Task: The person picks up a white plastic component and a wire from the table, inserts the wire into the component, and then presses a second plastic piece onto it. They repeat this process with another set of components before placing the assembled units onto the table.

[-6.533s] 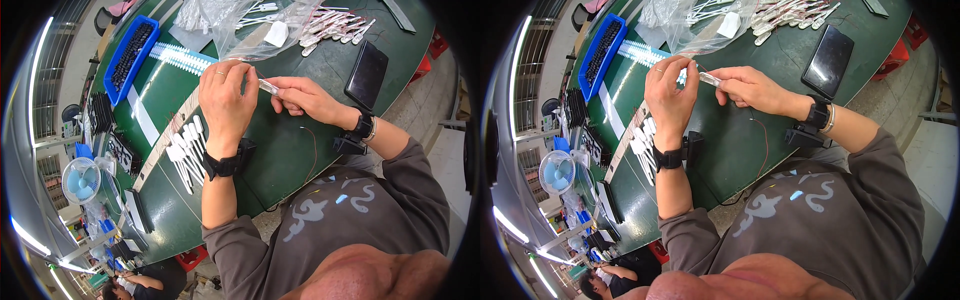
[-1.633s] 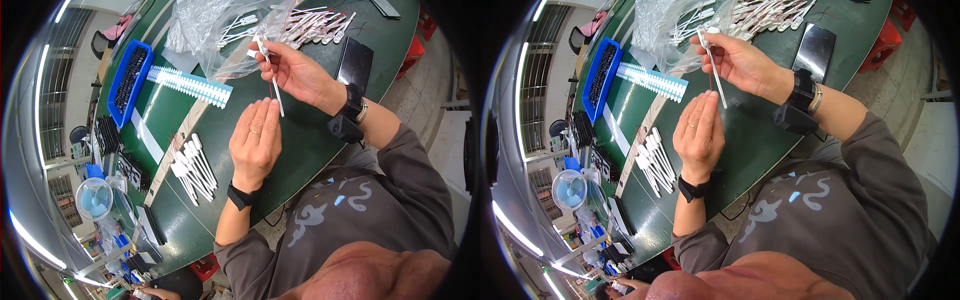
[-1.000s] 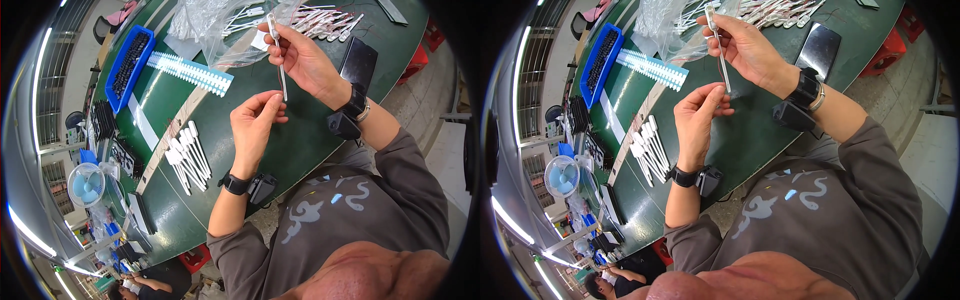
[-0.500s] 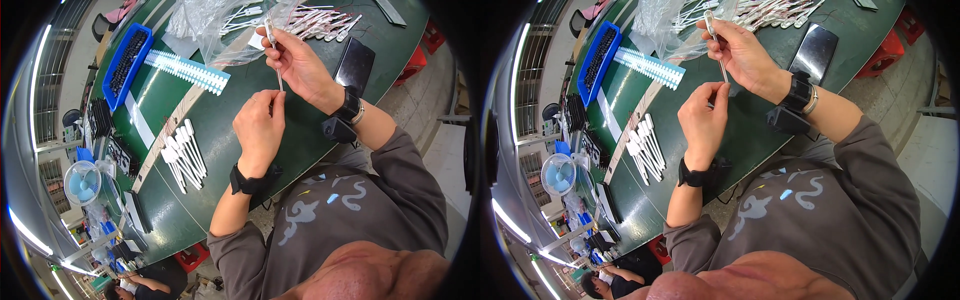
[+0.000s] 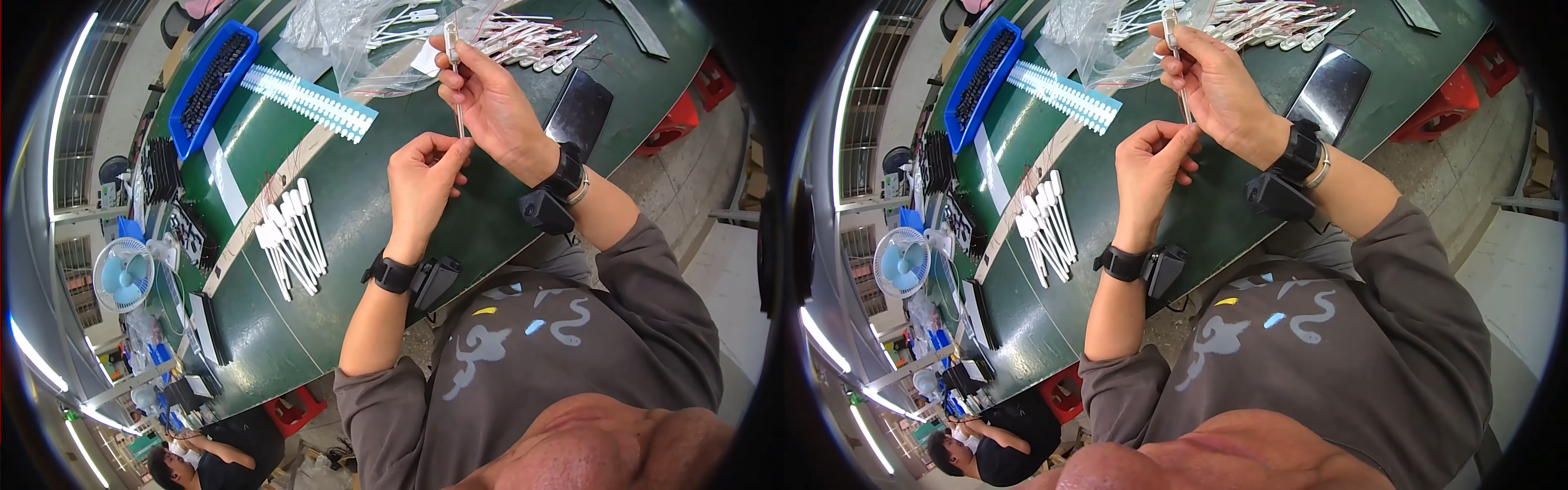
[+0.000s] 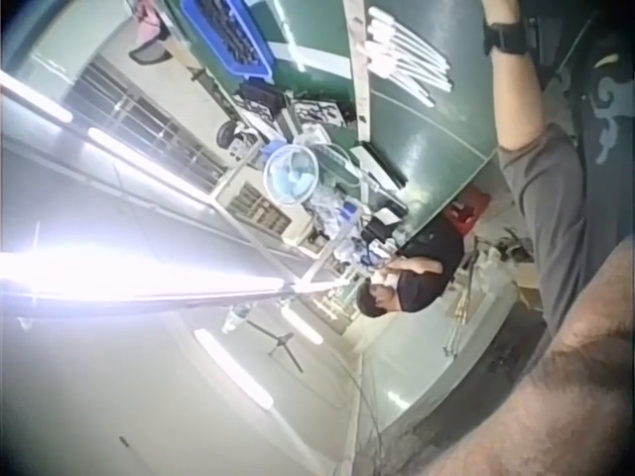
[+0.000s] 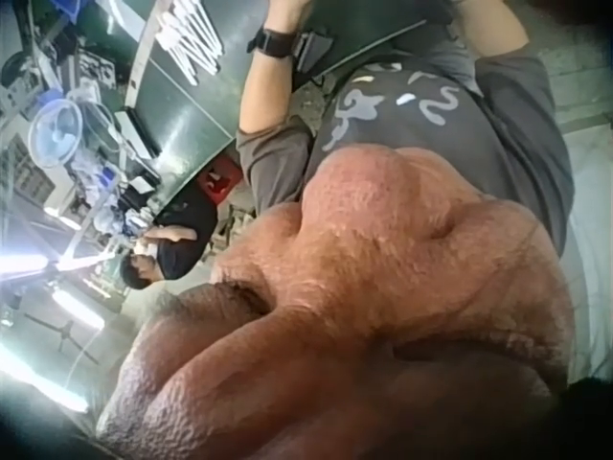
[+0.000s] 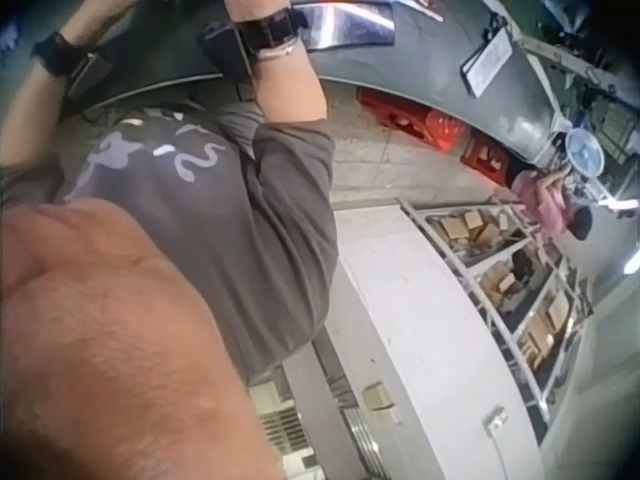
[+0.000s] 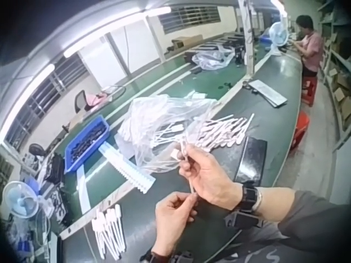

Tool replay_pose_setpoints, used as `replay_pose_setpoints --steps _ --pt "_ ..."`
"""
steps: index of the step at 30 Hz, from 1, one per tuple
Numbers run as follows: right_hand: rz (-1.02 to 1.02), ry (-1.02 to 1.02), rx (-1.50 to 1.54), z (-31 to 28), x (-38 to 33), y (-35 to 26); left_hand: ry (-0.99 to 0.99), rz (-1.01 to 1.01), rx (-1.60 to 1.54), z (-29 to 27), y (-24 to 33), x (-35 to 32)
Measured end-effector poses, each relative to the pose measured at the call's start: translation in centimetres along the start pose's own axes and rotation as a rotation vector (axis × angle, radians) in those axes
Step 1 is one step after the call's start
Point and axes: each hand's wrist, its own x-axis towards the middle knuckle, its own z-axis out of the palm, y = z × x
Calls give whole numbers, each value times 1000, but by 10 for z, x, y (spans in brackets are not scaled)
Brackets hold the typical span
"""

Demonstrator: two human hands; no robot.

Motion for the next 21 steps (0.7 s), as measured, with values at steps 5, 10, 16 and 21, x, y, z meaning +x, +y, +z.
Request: replay_pose_setpoints --steps 5,10,16,21 --pt "13 -3 -5 -3 4 1 27 42 -10 5 -2 1" --pt "89 173 -157 21 -3 6 60 33 -92 -13 -5 3" --pt "-95 44 -748 -3 3 0 22 7 -103 -42 3 -6" --pt "-548 -221 -1158 6 -8 -15 -137 -98 96 -67 6 -23"
